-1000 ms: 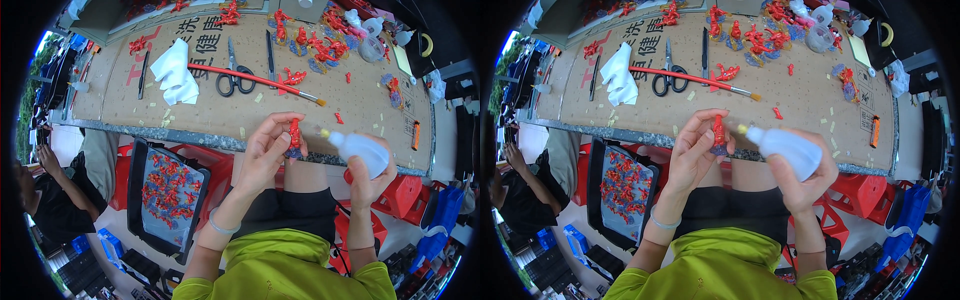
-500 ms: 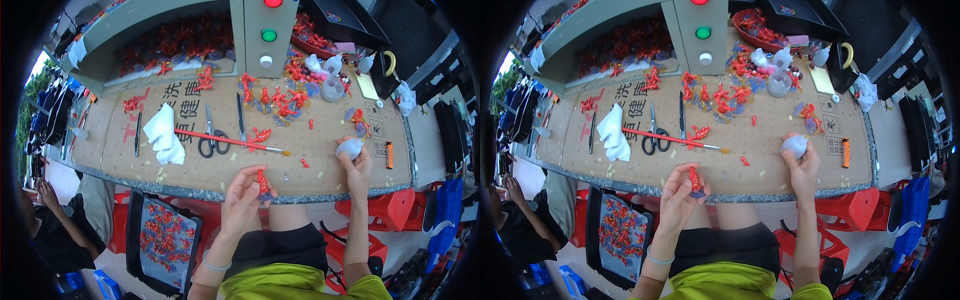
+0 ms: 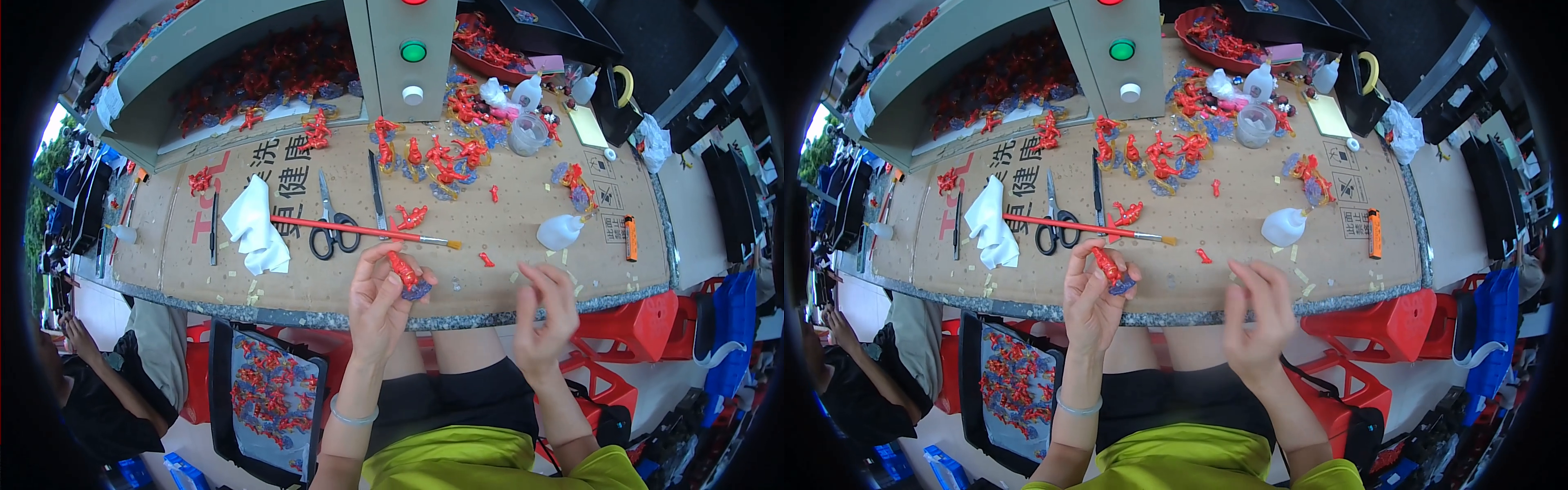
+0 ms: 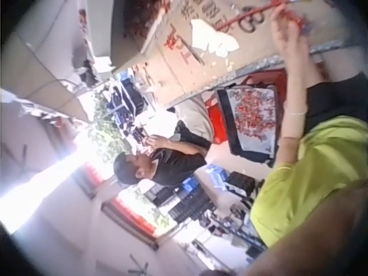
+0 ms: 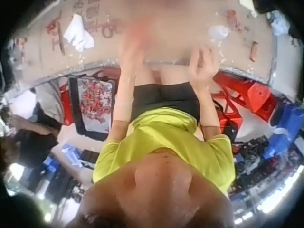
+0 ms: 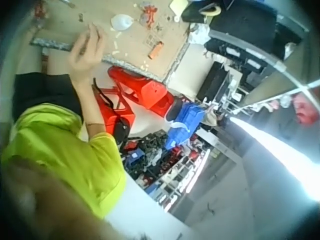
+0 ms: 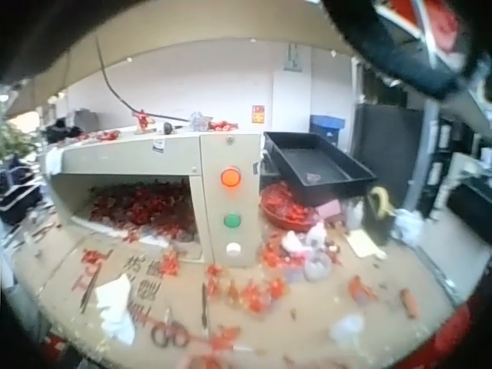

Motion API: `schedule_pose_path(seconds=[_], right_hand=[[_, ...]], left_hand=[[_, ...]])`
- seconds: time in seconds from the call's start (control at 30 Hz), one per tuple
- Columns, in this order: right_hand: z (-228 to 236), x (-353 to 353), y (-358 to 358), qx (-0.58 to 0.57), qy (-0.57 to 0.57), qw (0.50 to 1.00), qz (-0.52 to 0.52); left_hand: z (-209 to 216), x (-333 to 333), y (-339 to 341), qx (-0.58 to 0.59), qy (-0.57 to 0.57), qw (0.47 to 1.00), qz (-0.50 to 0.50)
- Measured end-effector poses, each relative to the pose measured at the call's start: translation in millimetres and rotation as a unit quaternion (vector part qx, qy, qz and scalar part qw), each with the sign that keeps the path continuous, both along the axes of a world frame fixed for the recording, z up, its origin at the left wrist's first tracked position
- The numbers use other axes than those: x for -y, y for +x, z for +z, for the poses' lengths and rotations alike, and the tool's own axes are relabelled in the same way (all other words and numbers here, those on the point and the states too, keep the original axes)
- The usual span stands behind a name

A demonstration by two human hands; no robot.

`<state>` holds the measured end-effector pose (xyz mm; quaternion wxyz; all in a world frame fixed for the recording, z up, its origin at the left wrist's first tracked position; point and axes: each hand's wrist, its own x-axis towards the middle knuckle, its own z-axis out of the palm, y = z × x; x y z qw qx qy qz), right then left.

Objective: The person assembles small red and blue plastic figures by applying adhesive from a bottle to them, then uses a paint brush to spread the adhesive.

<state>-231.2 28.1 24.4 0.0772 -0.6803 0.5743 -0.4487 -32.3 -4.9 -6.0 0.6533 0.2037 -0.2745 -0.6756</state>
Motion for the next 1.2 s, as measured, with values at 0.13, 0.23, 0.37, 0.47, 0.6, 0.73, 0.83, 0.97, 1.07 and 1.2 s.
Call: schedule_pose_path(seconds=[0.13,0.23,0.37,0.47,0.6,0.73,0.83,0.97,1.07,1.2], right_hand=[[-1,32,24,-0.007,0.023,0.999,-0.034],[-11,35,24,-0.045,0.045,0.997,-0.044],[-18,39,21,-0.086,-0.021,0.995,-0.035],[-15,38,20,-0.057,0.0,0.998,-0.028],[0,31,29,0.248,0.162,0.955,0.024],[9,33,34,0.376,0.204,0.897,0.115],[5,32,35,0.39,0.198,0.888,0.144],[-1,27,32,0.39,0.196,0.889,0.139],[-3,26,33,0.369,0.183,0.897,0.157],[-1,26,31,0.322,0.146,0.918,0.178]], left_hand=[[0,-1,-2,0.014,0.015,1.0,0.005],[0,-3,-3,0.009,0.01,1.0,-0.005],[1,-9,-1,0.025,0.013,1.0,-0.013],[2,-11,-1,0.056,0.015,0.998,-0.009],[7,-11,-3,0.11,0.03,0.993,0.001],[7,-6,-6,0.137,0.005,0.991,0.008],[8,-6,-7,0.156,-0.002,0.988,0.003],[9,-7,-6,0.178,-0.012,0.984,-0.012],[9,-9,-4,0.195,0.003,0.98,-0.029],[12,-8,-5,0.199,0.005,0.979,-0.04]])
